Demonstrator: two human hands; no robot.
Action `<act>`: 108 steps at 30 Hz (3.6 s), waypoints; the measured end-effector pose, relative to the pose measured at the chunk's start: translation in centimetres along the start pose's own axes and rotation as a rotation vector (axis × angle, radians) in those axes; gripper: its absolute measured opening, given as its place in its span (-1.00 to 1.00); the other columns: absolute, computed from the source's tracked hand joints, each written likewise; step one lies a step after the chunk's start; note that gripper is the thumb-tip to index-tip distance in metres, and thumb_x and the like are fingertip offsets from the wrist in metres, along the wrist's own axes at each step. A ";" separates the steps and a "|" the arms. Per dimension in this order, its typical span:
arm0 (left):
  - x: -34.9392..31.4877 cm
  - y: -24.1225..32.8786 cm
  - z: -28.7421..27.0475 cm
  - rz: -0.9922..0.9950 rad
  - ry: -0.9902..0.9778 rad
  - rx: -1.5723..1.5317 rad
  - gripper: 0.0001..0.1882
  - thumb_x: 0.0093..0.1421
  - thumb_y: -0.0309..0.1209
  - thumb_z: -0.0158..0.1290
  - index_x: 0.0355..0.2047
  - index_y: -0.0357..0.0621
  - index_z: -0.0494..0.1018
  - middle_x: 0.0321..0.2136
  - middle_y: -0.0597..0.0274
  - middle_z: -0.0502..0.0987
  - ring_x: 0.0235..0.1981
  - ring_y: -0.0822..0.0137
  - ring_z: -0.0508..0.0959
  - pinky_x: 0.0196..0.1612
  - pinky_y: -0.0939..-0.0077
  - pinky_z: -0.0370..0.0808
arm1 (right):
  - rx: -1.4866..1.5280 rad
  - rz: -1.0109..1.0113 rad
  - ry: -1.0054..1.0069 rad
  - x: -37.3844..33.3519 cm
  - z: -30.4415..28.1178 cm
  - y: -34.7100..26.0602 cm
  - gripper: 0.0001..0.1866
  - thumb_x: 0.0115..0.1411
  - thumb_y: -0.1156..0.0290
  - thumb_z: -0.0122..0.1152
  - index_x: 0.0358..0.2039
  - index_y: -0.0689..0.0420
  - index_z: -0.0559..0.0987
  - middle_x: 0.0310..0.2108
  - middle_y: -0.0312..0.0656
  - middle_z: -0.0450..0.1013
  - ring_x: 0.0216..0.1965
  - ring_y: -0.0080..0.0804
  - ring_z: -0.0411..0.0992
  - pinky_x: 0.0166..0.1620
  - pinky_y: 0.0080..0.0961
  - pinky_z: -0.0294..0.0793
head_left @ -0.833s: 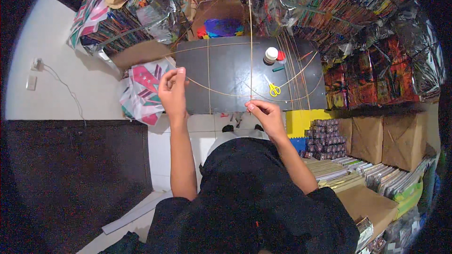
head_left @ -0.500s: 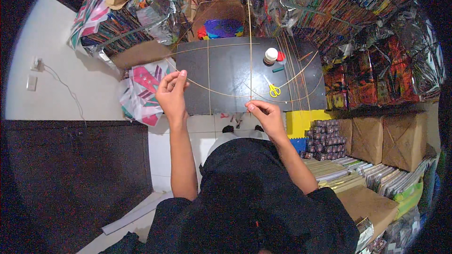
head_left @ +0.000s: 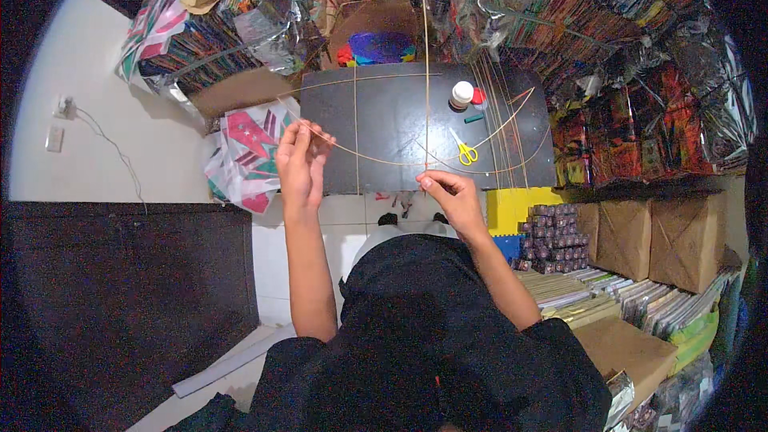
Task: Assembling the wooden frame for a kite using thin sticks and string.
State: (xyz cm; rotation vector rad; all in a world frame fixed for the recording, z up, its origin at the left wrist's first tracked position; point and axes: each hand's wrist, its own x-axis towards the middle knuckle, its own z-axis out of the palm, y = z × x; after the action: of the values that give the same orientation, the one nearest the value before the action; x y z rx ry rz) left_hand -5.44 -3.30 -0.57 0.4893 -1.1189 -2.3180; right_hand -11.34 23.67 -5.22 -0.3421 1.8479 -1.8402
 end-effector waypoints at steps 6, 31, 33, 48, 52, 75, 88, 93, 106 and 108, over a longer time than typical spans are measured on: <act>0.3 -0.8 -1.0 -0.001 0.060 0.040 -0.76 0.35 -0.39 0.07 -0.02 -0.19 0.41 -0.23 0.17 0.56 -0.26 0.26 0.59 0.01 0.22 0.56 | 0.016 0.005 -0.003 -0.1 0.1 -0.1 -0.76 0.30 0.35 0.25 -0.15 0.25 0.69 -0.30 -0.29 0.61 -0.25 -0.62 0.49 -0.13 -0.60 0.48; -0.5 6.0 4.6 0.637 -0.180 1.385 -0.86 0.20 -0.47 0.13 -0.23 -0.16 0.58 -0.33 0.20 0.58 -0.48 0.30 0.48 -0.37 0.44 0.42 | 0.003 0.010 -0.003 0.3 0.0 0.0 -0.75 0.31 0.32 0.26 -0.14 0.24 0.69 -0.26 -0.30 0.62 -0.22 -0.62 0.49 -0.09 -0.61 0.47; 0.2 7.1 5.3 0.575 -0.326 1.468 -0.85 0.21 -0.42 0.11 -0.24 -0.16 0.60 -0.31 0.08 0.62 -0.44 0.15 0.56 -0.32 0.32 0.49 | 0.004 0.019 -0.012 0.3 0.1 0.0 -0.75 0.30 0.32 0.27 -0.14 0.24 0.69 -0.25 -0.30 0.62 -0.22 -0.62 0.49 -0.10 -0.61 0.47; 5.6 4.6 4.3 -0.038 -0.821 1.988 -0.75 0.09 -0.35 0.18 -0.26 -0.22 0.63 -0.30 -0.12 0.64 -0.22 -0.07 0.65 -0.12 0.10 0.56 | -0.071 -0.066 -0.030 0.2 0.2 0.3 -0.74 0.29 0.31 0.26 -0.16 0.24 0.69 -0.26 -0.24 0.65 -0.24 -0.61 0.52 -0.12 -0.57 0.49; 5.1 4.8 4.7 0.082 -0.634 1.602 -0.77 0.12 -0.46 0.11 -0.19 -0.22 0.57 -0.35 -0.10 0.63 -0.26 0.07 0.66 -0.15 0.25 0.56 | -0.094 -0.086 -0.019 0.3 0.2 0.8 -0.74 0.29 0.30 0.26 -0.16 0.23 0.70 -0.30 -0.28 0.64 -0.28 -0.63 0.50 -0.17 -0.59 0.48; -4.0 0.8 0.1 -0.119 0.085 0.566 -0.77 0.34 -0.37 0.10 -0.05 -0.17 0.55 -0.57 0.57 0.28 -0.65 0.70 0.16 -0.60 0.70 0.13 | 0.119 0.051 0.095 0.8 0.6 0.5 -0.73 0.30 0.31 0.26 -0.14 0.25 0.67 -0.40 -0.38 0.52 -0.50 -0.76 0.20 -0.43 -0.72 0.18; -3.6 -4.1 -1.7 -0.363 0.179 -0.324 -0.82 0.33 -0.37 0.09 -0.09 -0.08 0.50 -0.39 0.42 0.46 -0.49 0.53 0.41 -0.43 0.59 0.39 | 0.077 -0.005 0.090 0.5 0.5 0.3 -0.73 0.30 0.30 0.27 -0.14 0.24 0.68 -0.40 -0.40 0.53 -0.50 -0.78 0.19 -0.43 -0.73 0.17; -3.7 -6.4 -5.8 -0.477 0.328 -0.366 -0.80 0.29 -0.40 0.14 -0.08 -0.04 0.46 -0.34 0.36 0.50 -0.37 0.47 0.50 -0.33 0.52 0.48 | 0.064 0.009 0.109 0.3 0.3 -0.1 -0.73 0.31 0.31 0.26 -0.13 0.24 0.68 -0.39 -0.39 0.53 -0.47 -0.77 0.22 -0.40 -0.72 0.19; -3.7 -4.3 -0.7 0.216 0.198 0.510 -0.61 0.34 -0.46 0.06 0.15 -0.29 0.39 0.08 0.07 0.47 0.08 0.35 0.48 0.03 0.49 0.48 | 0.057 -0.025 0.073 0.3 0.1 0.4 -0.74 0.30 0.37 0.27 -0.13 0.31 0.67 -0.29 -0.26 0.59 -0.23 -0.59 0.48 -0.08 -0.59 0.45; -2.9 -3.3 0.8 0.277 0.155 0.551 -0.64 0.35 -0.46 0.06 0.12 -0.32 0.42 0.04 0.06 0.51 0.05 0.34 0.51 0.04 0.50 0.48 | 0.075 -0.018 0.066 0.2 0.2 0.3 -0.74 0.30 0.37 0.28 -0.13 0.31 0.67 -0.27 -0.26 0.60 -0.24 -0.59 0.49 -0.08 -0.58 0.45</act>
State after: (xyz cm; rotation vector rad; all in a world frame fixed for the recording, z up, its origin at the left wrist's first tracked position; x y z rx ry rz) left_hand -4.47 0.65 -2.51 0.6501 -1.6326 -1.6919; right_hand -11.39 23.40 -5.58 -0.2750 1.8187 -1.9488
